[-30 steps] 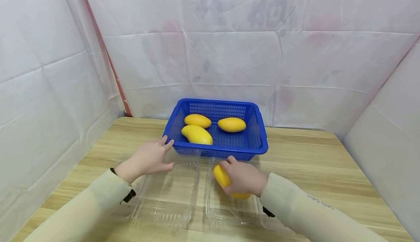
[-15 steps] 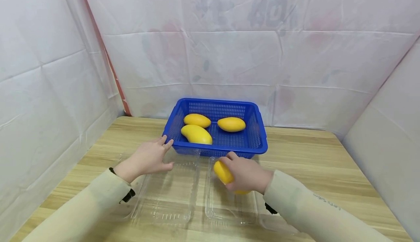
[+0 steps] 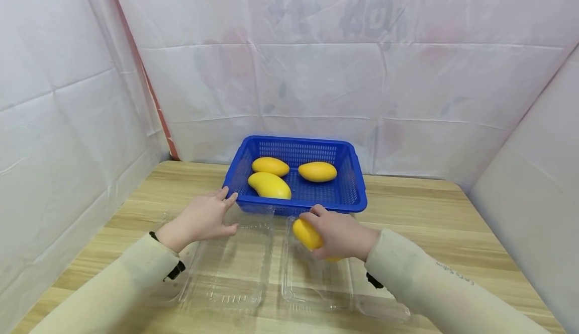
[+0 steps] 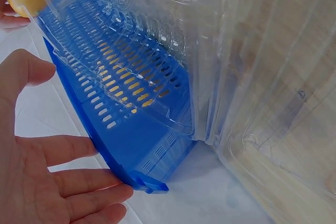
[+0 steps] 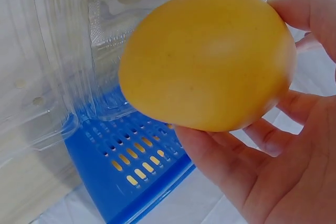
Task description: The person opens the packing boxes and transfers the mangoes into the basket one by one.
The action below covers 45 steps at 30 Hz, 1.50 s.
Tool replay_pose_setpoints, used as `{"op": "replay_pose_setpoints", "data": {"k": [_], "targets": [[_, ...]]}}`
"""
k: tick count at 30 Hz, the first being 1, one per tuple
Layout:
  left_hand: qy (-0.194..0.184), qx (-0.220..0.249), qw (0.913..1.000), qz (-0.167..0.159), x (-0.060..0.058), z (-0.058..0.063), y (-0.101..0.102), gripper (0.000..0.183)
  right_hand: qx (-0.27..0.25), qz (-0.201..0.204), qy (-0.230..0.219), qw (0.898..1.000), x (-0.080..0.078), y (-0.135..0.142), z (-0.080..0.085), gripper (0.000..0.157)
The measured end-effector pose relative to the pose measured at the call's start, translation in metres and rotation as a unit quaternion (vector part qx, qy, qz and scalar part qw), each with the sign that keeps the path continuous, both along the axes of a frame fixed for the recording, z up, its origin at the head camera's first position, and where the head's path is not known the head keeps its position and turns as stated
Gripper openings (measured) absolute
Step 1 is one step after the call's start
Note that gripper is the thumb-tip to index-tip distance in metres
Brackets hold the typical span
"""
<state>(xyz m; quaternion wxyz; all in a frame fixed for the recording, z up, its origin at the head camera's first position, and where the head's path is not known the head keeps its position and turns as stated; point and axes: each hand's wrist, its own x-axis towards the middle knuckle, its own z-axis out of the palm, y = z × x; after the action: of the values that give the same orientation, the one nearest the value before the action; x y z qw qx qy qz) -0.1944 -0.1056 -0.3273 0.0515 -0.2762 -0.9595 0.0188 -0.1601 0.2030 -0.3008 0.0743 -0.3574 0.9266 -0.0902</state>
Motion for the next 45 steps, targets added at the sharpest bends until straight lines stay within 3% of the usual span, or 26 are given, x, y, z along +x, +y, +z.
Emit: {"op": "replay_pose_setpoints", "data": {"k": [8,32,45], "targets": [[-0.007,-0.010,0.9998,0.014,0.001,0.001,-0.005,0.075,-0.003,0.028,0.003,1.000,-0.004,0.001,-0.001,0.066],[0.006,0.000,1.0000,0.001,-0.001,-0.001,0.000,0.074,-0.010,0.016,0.035,0.999,-0.016,0.013,0.011,0.070],[0.006,0.000,1.0000,0.002,0.000,-0.003,0.000,0.074,-0.014,0.018,0.020,1.000,-0.022,0.016,0.022,0.068]]}}
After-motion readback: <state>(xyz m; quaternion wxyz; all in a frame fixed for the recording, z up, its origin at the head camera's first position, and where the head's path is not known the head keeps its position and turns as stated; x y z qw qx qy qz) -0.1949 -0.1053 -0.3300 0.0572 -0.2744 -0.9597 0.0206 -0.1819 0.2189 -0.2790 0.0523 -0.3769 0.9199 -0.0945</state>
